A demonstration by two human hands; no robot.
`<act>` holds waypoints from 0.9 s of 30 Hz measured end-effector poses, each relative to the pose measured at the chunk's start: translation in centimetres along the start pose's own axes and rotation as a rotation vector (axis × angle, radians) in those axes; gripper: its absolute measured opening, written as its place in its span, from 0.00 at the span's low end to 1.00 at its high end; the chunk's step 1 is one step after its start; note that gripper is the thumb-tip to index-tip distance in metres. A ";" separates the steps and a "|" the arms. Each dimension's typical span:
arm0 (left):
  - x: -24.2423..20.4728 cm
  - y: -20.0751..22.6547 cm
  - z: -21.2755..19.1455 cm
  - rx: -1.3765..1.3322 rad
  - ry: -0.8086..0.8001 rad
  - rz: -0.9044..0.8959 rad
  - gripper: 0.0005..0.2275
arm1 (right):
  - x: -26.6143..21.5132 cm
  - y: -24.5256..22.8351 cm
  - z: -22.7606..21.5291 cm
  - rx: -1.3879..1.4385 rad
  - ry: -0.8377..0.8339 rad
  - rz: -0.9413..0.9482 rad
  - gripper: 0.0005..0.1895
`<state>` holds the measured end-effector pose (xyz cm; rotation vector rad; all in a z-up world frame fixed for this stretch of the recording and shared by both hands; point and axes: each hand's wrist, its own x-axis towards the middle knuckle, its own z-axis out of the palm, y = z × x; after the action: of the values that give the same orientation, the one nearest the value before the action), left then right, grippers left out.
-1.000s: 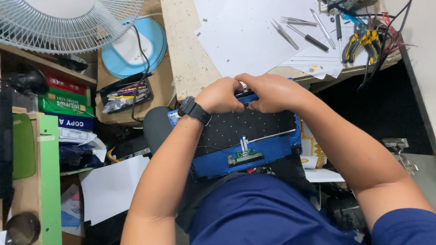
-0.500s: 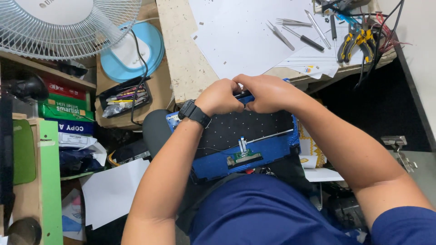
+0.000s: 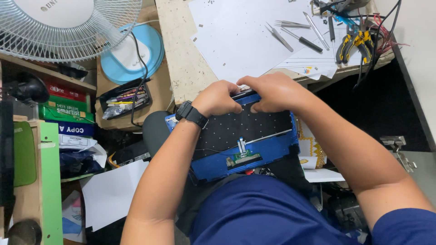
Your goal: The person aligns and presses a black keyboard membrane into a blue laptop chassis. They then connect a ribbon cable to the circuit board and plug a power adapter into a nearby printer.
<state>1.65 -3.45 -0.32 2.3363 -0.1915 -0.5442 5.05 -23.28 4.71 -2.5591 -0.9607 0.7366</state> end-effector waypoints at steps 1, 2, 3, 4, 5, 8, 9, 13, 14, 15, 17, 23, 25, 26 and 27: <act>0.0 -0.1 -0.1 -0.001 -0.003 0.000 0.20 | -0.1 0.0 0.1 0.002 -0.001 0.002 0.41; 0.1 -0.1 -0.1 0.009 -0.022 -0.006 0.21 | -0.1 0.0 0.1 -0.027 -0.015 0.025 0.40; 0.2 -0.1 -0.2 0.019 -0.041 -0.013 0.21 | -0.2 0.0 0.1 -0.056 -0.028 0.048 0.39; 0.4 0.0 -0.2 0.019 -0.043 -0.011 0.21 | -0.3 0.2 0.1 -0.055 -0.028 0.051 0.39; 0.6 0.2 -0.2 0.027 -0.069 -0.013 0.22 | -0.3 0.4 0.2 -0.030 -0.018 0.048 0.38; 0.8 -0.1 0.1 0.032 -0.095 -0.007 0.21 | -0.2 0.9 0.5 0.012 -0.002 0.028 0.38; 0.8 -0.2 0.3 0.029 -0.096 0.004 0.21 | -0.2 1.1 0.6 0.029 0.005 0.016 0.37; 0.7 -0.3 0.3 0.025 -0.068 0.020 0.20 | -0.1 0.9 -0.1 0.038 -0.002 0.012 0.37; 0.6 -0.3 0.3 0.003 -0.064 0.018 0.20 | -0.3 0.6 -0.5 0.043 -0.018 0.028 0.36; 0.5 -0.3 0.3 -0.019 -0.059 0.017 0.20 | -0.5 0.3 -1.0 0.048 -0.033 0.043 0.36; 0.3 0.3 -0.1 -0.024 -0.059 0.015 0.20 | -0.5 0.9 -1.2 0.049 -0.047 0.059 0.34; 0.6 0.7 -0.1 0.062 -0.098 0.016 0.19 | 0.0 2.0 -0.8 0.032 -0.088 0.047 0.31; 0.9 1.2 0.0 0.095 -0.110 0.035 0.19 | 0.0 1.8 -1.0 0.024 -0.092 0.041 0.30; 1.1 1.6 0.2 0.110 -0.112 0.034 0.19 | -0.1 1.7 -1.1 0.026 -0.099 0.054 0.31; 1.3 1.9 0.5 0.125 -0.115 0.033 0.19 | -0.1 1.5 -1.1 0.029 -0.106 0.067 0.31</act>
<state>2.62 -5.48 0.26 2.4195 -0.3256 -0.6679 6.43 -24.58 4.98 -2.5602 -0.8935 0.9062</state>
